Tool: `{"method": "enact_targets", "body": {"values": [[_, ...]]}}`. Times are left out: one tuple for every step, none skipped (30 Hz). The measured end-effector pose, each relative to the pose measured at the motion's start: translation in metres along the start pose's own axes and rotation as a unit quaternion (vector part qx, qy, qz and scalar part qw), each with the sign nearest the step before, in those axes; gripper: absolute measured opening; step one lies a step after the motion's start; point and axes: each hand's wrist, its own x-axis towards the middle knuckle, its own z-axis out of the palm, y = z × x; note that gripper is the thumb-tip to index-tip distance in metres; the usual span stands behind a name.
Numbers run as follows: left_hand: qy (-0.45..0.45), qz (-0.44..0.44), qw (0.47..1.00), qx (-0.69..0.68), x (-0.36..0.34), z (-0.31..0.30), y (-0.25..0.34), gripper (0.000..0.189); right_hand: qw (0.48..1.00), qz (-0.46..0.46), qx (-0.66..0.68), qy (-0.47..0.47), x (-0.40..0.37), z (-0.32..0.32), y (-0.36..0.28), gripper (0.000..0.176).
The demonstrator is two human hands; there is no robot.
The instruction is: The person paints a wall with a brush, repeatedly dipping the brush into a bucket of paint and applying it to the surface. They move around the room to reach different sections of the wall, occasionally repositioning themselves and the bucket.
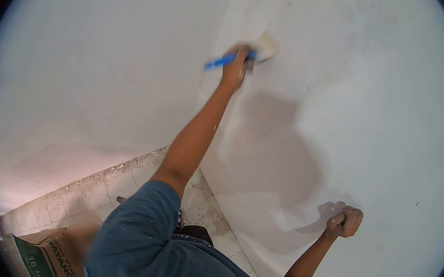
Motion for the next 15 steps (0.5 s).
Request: {"method": "enact_targets", "body": {"values": [[0.018, -0.034, 0.999, -0.01, -0.021, -0.022, -0.03, 0.02, 1.0, -0.002, -0.003, 0.0, -0.001, -0.002, 0.003, 0.012], [0.033, -0.066, 0.997, -0.018, -0.042, -0.048, -0.053, 0.021, 1.0, -0.002, -0.003, -0.003, -0.003, -0.002, 0.004, 0.012], [0.065, -0.095, 0.993, 0.024, -0.067, -0.069, -0.07, 0.022, 1.0, -0.003, -0.003, -0.004, -0.004, -0.001, 0.005, 0.012], [0.094, -0.139, 0.985, 0.041, -0.089, -0.093, -0.086, 0.023, 1.0, -0.004, -0.005, -0.003, -0.005, -0.002, 0.006, 0.012], [0.074, -0.163, 0.974, 0.138, -0.111, -0.125, -0.104, 0.023, 1.0, -0.005, -0.013, -0.009, -0.005, -0.003, 0.006, 0.012], [0.055, -0.183, 0.954, 0.233, -0.129, -0.147, -0.111, 0.024, 1.0, -0.008, -0.016, -0.013, -0.005, -0.002, 0.005, 0.012], [0.061, -0.179, 0.954, 0.232, -0.142, -0.15, -0.107, 0.024, 1.0, -0.012, -0.011, -0.012, -0.004, -0.001, 0.005, 0.012], [0.048, -0.205, 0.948, 0.239, -0.149, -0.148, -0.104, 0.025, 1.0, -0.016, -0.003, -0.007, -0.004, -0.001, 0.004, 0.012], [0.031, -0.23, 0.941, 0.245, -0.147, -0.141, -0.1, 0.026, 1.0, -0.019, 0.001, 0.001, -0.002, -0.001, 0.005, 0.012], [0.02, -0.166, 0.949, 0.266, -0.131, -0.119, -0.093, 0.025, 1.0, -0.019, -0.002, 0.009, 0.001, 0.001, 0.004, 0.012], [0.008, -0.105, 0.952, 0.286, -0.112, -0.092, -0.089, 0.024, 1.0, -0.026, -0.005, 0.007, 0.003, 0.001, 0.003, 0.012], [0.003, -0.072, 0.949, 0.307, -0.087, -0.058, -0.062, 0.024, 0.999, -0.032, -0.007, 0.001, 0.004, -0.001, 0.002, 0.013], [0.036, -0.111, 0.946, 0.303, -0.06, -0.018, -0.027, 0.023, 1.0, -0.028, -0.011, 0.001, 0.005, -0.003, 0.002, 0.013], [0.029, -0.056, 0.974, 0.218, -0.028, 0.017, -0.002, 0.022, 1.0, -0.02, -0.002, 0.003, 0.006, -0.002, 0.0, 0.013], [0.031, 0.005, 0.977, 0.21, 0.006, 0.058, 0.025, 0.023, 1.0, -0.014, 0.007, 0.004, 0.006, -0.002, -0.001, 0.014]]}}
